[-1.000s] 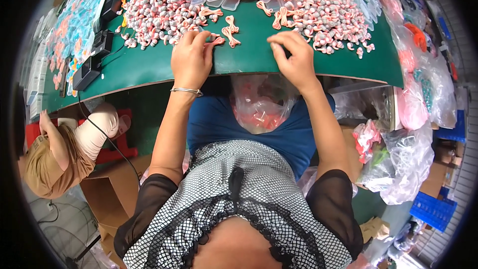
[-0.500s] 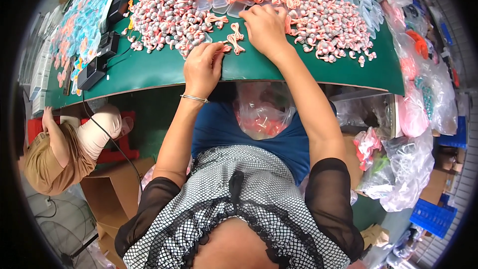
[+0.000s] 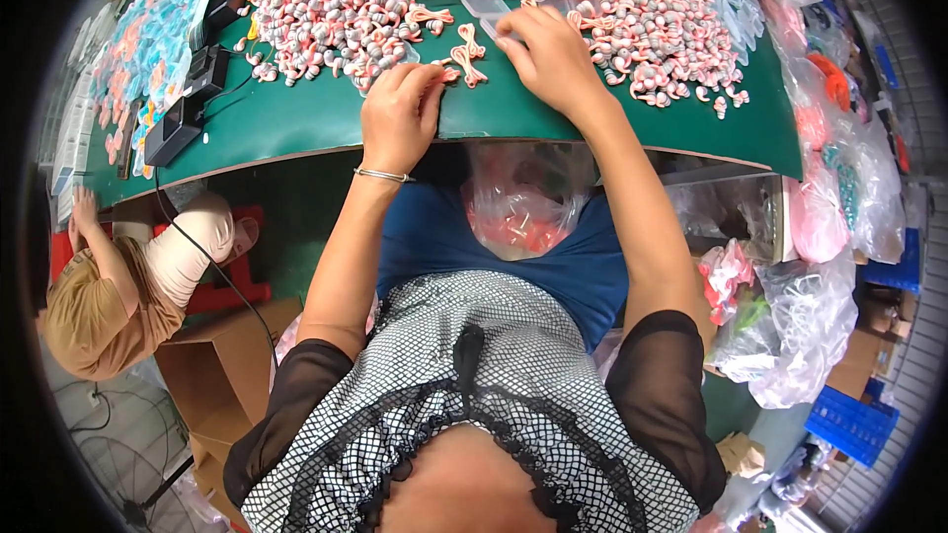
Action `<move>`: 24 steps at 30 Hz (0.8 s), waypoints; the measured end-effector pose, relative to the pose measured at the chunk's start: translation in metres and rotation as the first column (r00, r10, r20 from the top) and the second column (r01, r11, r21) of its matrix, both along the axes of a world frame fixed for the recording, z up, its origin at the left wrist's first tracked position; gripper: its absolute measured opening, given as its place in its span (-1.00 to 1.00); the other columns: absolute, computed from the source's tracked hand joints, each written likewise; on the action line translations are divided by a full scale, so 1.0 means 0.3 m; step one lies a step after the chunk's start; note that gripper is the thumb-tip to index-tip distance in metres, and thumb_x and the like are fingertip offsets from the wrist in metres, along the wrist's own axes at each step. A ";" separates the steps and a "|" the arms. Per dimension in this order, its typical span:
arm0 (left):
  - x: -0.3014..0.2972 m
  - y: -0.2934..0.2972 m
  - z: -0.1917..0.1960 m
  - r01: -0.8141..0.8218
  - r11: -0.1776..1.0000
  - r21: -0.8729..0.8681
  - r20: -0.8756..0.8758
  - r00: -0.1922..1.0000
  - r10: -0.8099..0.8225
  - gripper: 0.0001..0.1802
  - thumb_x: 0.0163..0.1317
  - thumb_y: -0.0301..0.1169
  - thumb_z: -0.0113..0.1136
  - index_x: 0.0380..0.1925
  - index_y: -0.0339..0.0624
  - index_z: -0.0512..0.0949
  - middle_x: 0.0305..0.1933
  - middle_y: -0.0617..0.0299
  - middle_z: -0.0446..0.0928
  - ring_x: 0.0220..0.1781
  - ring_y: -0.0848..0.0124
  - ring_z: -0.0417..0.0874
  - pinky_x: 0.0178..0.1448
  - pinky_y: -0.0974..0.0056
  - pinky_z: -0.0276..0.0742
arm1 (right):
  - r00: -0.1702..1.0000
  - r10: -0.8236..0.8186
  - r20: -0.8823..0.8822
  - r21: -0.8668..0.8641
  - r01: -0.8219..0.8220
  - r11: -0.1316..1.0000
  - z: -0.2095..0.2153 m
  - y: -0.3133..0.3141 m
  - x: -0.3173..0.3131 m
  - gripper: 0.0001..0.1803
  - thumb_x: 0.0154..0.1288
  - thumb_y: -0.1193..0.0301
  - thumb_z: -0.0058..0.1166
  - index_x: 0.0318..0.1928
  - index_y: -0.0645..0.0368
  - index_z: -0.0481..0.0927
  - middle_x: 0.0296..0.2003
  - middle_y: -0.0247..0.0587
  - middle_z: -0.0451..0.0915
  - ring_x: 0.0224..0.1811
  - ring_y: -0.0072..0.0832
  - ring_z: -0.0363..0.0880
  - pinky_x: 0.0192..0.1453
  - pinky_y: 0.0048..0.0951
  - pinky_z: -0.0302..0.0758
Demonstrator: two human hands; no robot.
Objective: Packing lanyards into small clear plastic cases.
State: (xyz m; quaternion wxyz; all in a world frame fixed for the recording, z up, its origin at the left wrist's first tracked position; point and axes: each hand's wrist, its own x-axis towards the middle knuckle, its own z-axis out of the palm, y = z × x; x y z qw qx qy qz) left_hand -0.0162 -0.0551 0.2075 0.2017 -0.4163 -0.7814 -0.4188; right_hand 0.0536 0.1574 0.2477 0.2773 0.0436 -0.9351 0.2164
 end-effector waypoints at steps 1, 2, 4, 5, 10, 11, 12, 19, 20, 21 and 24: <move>0.001 0.000 -0.001 0.008 1.000 0.017 0.011 1.000 -0.008 -0.86 0.17 -0.46 0.32 -0.25 -0.16 0.64 -0.30 0.15 0.61 -0.25 0.13 0.62 -0.14 0.12 0.54 | 0.998 -0.001 -0.061 0.045 0.004 0.999 -0.007 -0.002 0.040 -0.87 0.23 0.39 0.23 -0.23 0.11 0.60 -0.23 -0.29 0.63 -0.08 -0.23 0.56 0.04 -0.17 0.41; 0.003 0.006 0.003 0.022 0.999 0.038 0.020 1.000 -0.023 -0.86 0.17 -0.46 0.32 -0.26 -0.16 0.64 -0.30 0.15 0.62 -0.25 0.13 0.63 -0.14 0.11 0.54 | 0.998 -0.007 -0.063 0.048 0.010 0.999 0.005 -0.007 0.090 -0.87 0.23 0.39 0.23 -0.23 0.11 0.60 -0.23 -0.29 0.63 -0.08 -0.23 0.56 0.04 -0.17 0.41; 0.004 -0.007 -0.003 0.027 0.998 0.055 0.063 0.998 -0.031 -0.86 0.16 -0.47 0.33 -0.26 -0.16 0.64 -0.30 0.14 0.62 -0.25 0.13 0.63 -0.15 0.11 0.55 | 0.997 -0.031 -0.074 0.179 0.044 0.983 0.011 -0.045 0.169 -0.88 0.21 0.41 0.24 -0.24 0.08 0.61 -0.26 -0.32 0.62 -0.10 -0.28 0.55 0.08 -0.20 0.35; 0.011 -0.005 -0.002 0.044 0.996 0.078 0.106 0.993 -0.053 -0.86 0.16 -0.47 0.33 -0.26 -0.16 0.64 -0.30 0.14 0.62 -0.25 0.13 0.64 -0.15 0.11 0.55 | 0.997 -0.034 -0.075 0.179 0.047 0.983 0.015 -0.066 0.206 -0.88 0.21 0.41 0.24 -0.24 0.08 0.61 -0.26 -0.32 0.62 -0.10 -0.28 0.55 0.08 -0.20 0.35; 0.057 0.011 0.017 0.081 0.994 0.079 0.263 0.960 -0.099 -0.87 0.16 -0.47 0.34 -0.27 -0.16 0.63 -0.29 0.15 0.64 -0.25 0.13 0.64 -0.16 0.12 0.56 | 1.000 -0.024 -0.004 0.253 0.024 0.967 -0.023 -0.124 0.263 -0.86 0.17 0.41 0.27 -0.24 0.04 0.63 -0.30 -0.39 0.57 -0.12 -0.38 0.54 0.15 -0.19 0.27; 0.062 0.018 0.019 0.098 0.993 0.071 0.291 0.950 -0.114 -0.86 0.15 -0.47 0.34 -0.27 -0.16 0.64 -0.29 0.16 0.64 -0.25 0.13 0.64 -0.17 0.13 0.56 | 1.000 -0.022 -0.004 0.250 0.022 0.968 -0.026 -0.127 0.259 -0.86 0.16 0.41 0.27 -0.24 0.03 0.63 -0.31 -0.40 0.57 -0.12 -0.39 0.54 0.15 -0.19 0.27; 0.067 0.026 0.022 0.102 0.992 0.070 0.288 0.950 -0.118 -0.86 0.15 -0.47 0.34 -0.27 -0.16 0.64 -0.29 0.16 0.64 -0.25 0.13 0.64 -0.17 0.13 0.56 | 1.000 -0.026 -0.007 0.250 0.026 0.968 -0.022 -0.127 0.261 -0.86 0.16 0.41 0.27 -0.24 0.03 0.63 -0.31 -0.40 0.57 -0.12 -0.39 0.54 0.15 -0.19 0.27; 0.084 0.047 0.043 0.227 0.974 0.019 0.100 0.969 -0.228 -0.81 0.10 -0.50 0.38 -0.25 -0.14 0.68 -0.19 0.15 0.65 -0.20 0.15 0.68 -0.11 0.16 0.60 | 0.988 -0.139 -0.068 0.093 0.145 0.985 -0.006 -0.059 0.279 -0.86 0.17 0.45 0.24 -0.22 0.04 0.67 -0.27 -0.34 0.62 -0.12 -0.34 0.57 0.08 -0.23 0.32; 0.076 0.043 0.045 0.223 0.975 0.018 0.098 0.970 -0.223 -0.81 0.10 -0.50 0.38 -0.25 -0.14 0.68 -0.19 0.15 0.65 -0.20 0.15 0.68 -0.11 0.16 0.60 | 0.985 -0.163 -0.061 0.054 0.166 0.985 -0.003 -0.045 0.283 -0.87 0.18 0.46 0.24 -0.23 0.05 0.67 -0.27 -0.32 0.64 -0.12 -0.32 0.58 0.05 -0.24 0.33; 0.065 0.034 0.046 0.169 0.985 0.043 0.071 0.983 -0.172 -0.81 0.09 -0.50 0.38 -0.25 -0.14 0.68 -0.20 0.14 0.65 -0.20 0.14 0.67 -0.11 0.16 0.60 | 0.979 -0.181 -0.097 0.057 0.187 0.981 -0.002 -0.036 0.286 -0.89 0.20 0.47 0.23 -0.24 0.06 0.68 -0.28 -0.29 0.64 -0.14 -0.29 0.58 0.02 -0.25 0.35; -0.016 -0.019 0.056 -0.055 0.998 -0.001 -0.073 0.996 0.055 -0.84 0.09 -0.46 0.38 -0.28 -0.08 0.69 -0.22 0.19 0.64 -0.21 0.16 0.66 -0.16 0.13 0.54 | 0.972 -0.213 -0.099 0.026 0.216 0.976 -0.002 -0.014 0.306 -0.89 0.21 0.48 0.22 -0.23 0.07 0.68 -0.27 -0.29 0.64 -0.13 -0.29 0.58 0.04 -0.25 0.34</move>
